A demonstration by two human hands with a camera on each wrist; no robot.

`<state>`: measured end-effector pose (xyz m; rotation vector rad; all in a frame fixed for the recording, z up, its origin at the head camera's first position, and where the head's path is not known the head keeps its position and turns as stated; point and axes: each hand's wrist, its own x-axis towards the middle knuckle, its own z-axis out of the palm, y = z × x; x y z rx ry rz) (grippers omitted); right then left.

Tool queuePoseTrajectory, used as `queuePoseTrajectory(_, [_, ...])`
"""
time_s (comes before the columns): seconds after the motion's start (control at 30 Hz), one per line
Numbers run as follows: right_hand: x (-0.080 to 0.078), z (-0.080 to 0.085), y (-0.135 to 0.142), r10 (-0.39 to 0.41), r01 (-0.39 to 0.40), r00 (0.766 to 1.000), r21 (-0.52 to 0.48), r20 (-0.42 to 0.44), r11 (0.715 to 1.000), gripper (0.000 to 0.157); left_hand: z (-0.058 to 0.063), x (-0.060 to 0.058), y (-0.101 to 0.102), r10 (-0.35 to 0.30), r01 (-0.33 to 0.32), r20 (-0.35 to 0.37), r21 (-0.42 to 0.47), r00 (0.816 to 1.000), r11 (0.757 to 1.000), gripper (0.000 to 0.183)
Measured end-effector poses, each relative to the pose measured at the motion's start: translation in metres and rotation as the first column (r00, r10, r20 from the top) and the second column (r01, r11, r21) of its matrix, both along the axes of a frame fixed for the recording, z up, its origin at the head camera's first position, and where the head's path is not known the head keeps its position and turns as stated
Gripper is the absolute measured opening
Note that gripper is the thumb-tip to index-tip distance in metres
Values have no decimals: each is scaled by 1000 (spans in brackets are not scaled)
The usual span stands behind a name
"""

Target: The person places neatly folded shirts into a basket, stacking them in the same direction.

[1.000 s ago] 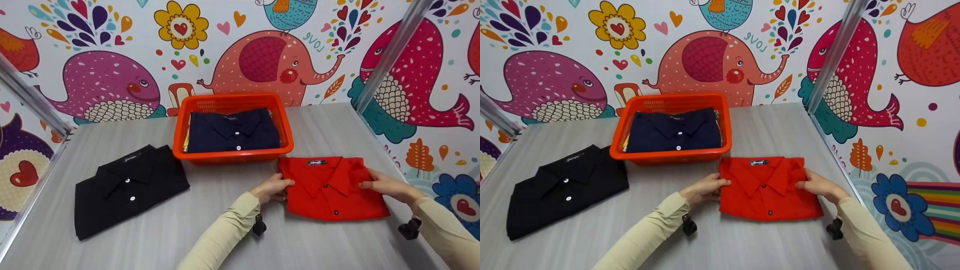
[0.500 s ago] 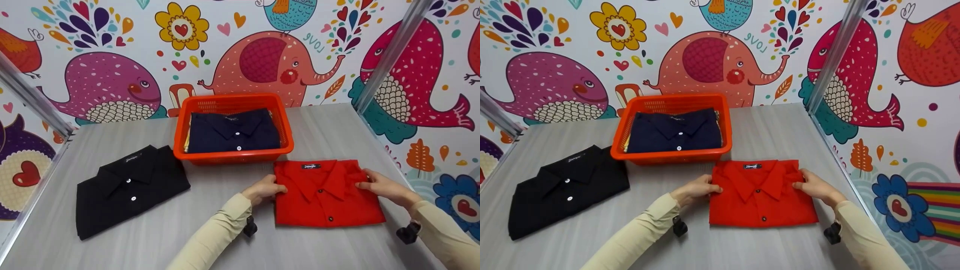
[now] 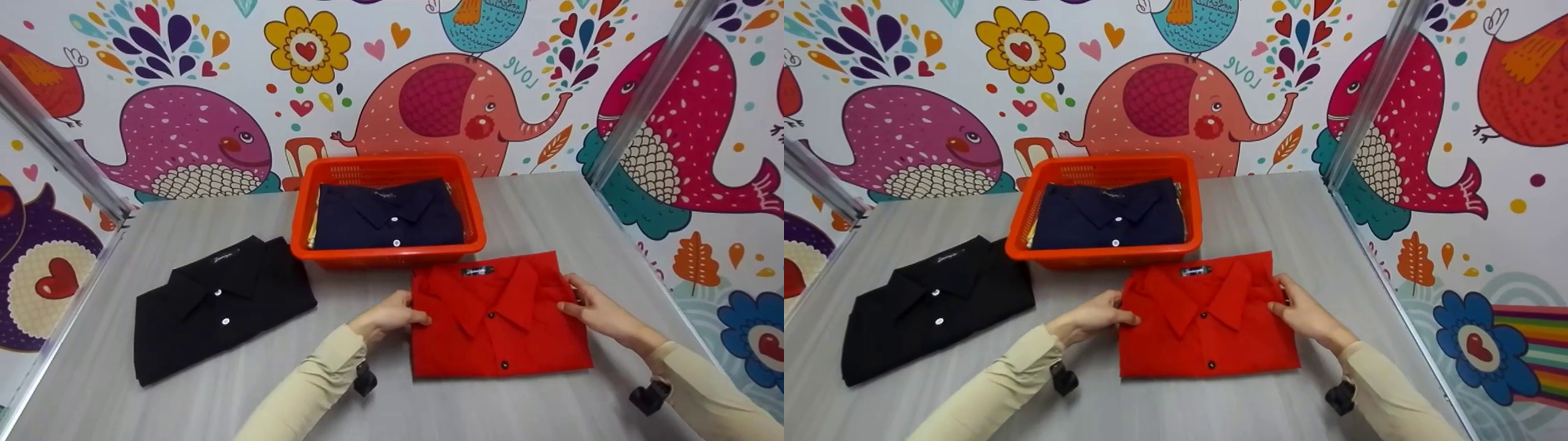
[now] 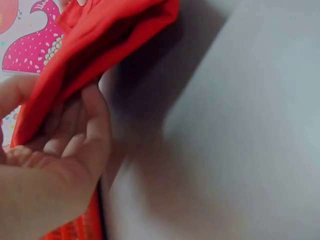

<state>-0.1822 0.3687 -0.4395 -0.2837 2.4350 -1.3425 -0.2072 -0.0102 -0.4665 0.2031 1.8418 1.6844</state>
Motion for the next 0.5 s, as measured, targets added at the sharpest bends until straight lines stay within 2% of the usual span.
queuePoseTrajectory(0.23, [0,-6,-26,26,-34,993,-68,-117,997,45,1,11,-34,-14,14,-16,-4,1000,1000,19])
queuePoseTrajectory(0.5, [3,-7,-51,25,-65,961,-136,-276,989,33,6,16,-66,-12,13,-36,2,999,1000,20])
